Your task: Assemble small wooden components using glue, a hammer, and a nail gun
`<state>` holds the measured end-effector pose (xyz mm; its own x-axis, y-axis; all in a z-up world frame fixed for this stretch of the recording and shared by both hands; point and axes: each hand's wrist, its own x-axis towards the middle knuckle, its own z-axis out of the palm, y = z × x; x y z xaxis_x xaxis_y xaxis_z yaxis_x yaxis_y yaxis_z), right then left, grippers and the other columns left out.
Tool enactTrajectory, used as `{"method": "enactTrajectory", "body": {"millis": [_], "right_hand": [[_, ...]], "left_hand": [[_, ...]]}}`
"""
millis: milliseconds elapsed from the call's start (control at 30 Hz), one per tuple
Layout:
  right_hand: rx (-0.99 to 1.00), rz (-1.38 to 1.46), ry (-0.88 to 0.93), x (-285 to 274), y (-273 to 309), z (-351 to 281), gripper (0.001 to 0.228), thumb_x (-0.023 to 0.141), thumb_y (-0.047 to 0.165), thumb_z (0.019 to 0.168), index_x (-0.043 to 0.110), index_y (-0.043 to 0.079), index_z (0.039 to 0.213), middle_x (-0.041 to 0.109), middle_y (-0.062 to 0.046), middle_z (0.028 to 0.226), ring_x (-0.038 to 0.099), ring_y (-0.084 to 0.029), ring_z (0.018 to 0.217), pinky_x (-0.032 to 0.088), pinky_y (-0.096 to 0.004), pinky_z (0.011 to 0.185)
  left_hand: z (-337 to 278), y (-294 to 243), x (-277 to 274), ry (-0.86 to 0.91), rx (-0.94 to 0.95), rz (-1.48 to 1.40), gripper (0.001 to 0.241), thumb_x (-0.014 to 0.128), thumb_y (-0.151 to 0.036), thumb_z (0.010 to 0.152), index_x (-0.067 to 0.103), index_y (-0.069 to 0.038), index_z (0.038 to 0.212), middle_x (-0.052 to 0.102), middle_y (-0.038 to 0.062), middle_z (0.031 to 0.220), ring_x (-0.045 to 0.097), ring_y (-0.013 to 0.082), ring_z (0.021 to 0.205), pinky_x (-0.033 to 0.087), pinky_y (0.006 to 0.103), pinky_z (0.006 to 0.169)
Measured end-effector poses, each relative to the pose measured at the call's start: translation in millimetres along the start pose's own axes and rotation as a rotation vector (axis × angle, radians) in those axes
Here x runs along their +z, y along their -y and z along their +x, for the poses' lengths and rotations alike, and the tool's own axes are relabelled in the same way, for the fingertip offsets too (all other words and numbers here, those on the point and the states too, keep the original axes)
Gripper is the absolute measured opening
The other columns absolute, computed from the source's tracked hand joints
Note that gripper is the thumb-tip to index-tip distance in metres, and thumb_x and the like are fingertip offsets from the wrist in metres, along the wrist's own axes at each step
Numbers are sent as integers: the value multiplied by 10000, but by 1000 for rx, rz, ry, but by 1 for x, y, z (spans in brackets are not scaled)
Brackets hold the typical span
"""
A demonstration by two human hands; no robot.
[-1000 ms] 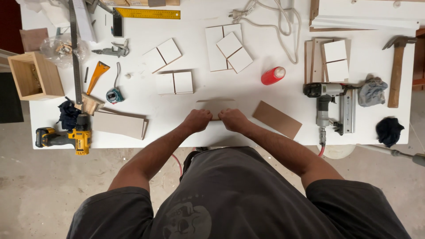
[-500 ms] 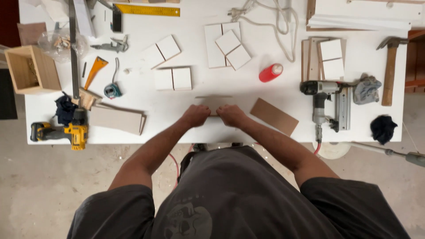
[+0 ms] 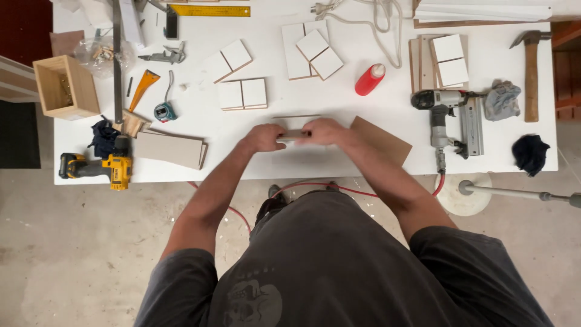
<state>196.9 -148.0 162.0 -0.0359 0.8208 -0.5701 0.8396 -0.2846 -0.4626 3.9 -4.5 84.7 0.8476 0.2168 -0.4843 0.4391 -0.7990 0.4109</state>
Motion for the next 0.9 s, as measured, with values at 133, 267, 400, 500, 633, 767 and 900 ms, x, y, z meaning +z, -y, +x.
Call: {"method": "enactTrajectory", "body": {"millis": [133,267,400,500,633,767,900], "right_hand": [[99,478,-220,-8,-30,-15,734,301,667,1051,705,89,1257,735,-162,1229,644,-359,1236,492,-508,1052],[274,280,-238,16,-58,-14,714,213,726,1046,727,278,1256,743,43,1228,649,-197,1237,470,-398,1059],[131,355,-477,55,-71,17,488,432,539,1087,776,193,1112,777,-58,1082,690,-295,1130,528,-427,1003],[42,302,-536,46,-20,22,368,549,432,1043,764,149,1136,763,-139,1052,704,-363,1052,551,-493,961],[-46,235,-565,63,18,58,323,543,399,1026,757,157,1031,752,-165,963,691,-425,989,553,-533,878],[-269,45,-891,70,86,87,255,595,349,973,708,141,878,681,-103,792,697,-338,821,570,-474,773],[-535,8,-1338,63,153,108,438,623,409,986,486,168,647,413,6,602,538,-241,586,472,-373,592]], "left_hand": [[-52,46,6,-80,-130,-236,519,654,-442,918,647,-192,1372,707,122,1285,613,385,1272,499,549,1067],[-84,89,60,-341,-316,-461,345,674,-329,956,728,-185,1264,751,90,1208,691,325,1151,547,464,1006],[-86,104,103,-386,-363,-557,309,705,-344,950,754,-225,1231,762,67,1180,702,306,1129,563,439,990],[-72,82,96,-410,-339,-601,314,725,-333,930,752,-233,1227,757,66,1181,696,299,1138,566,438,992],[-36,59,95,-587,-165,-821,404,812,-159,886,722,-144,1280,732,119,1220,695,303,1139,606,373,957],[21,96,141,-587,22,-688,437,760,-111,908,676,-121,1337,693,166,1231,672,350,1150,600,431,971],[35,85,117,-599,93,-493,394,683,-51,937,637,-80,1327,654,232,1195,651,387,1116,579,473,966]]}}
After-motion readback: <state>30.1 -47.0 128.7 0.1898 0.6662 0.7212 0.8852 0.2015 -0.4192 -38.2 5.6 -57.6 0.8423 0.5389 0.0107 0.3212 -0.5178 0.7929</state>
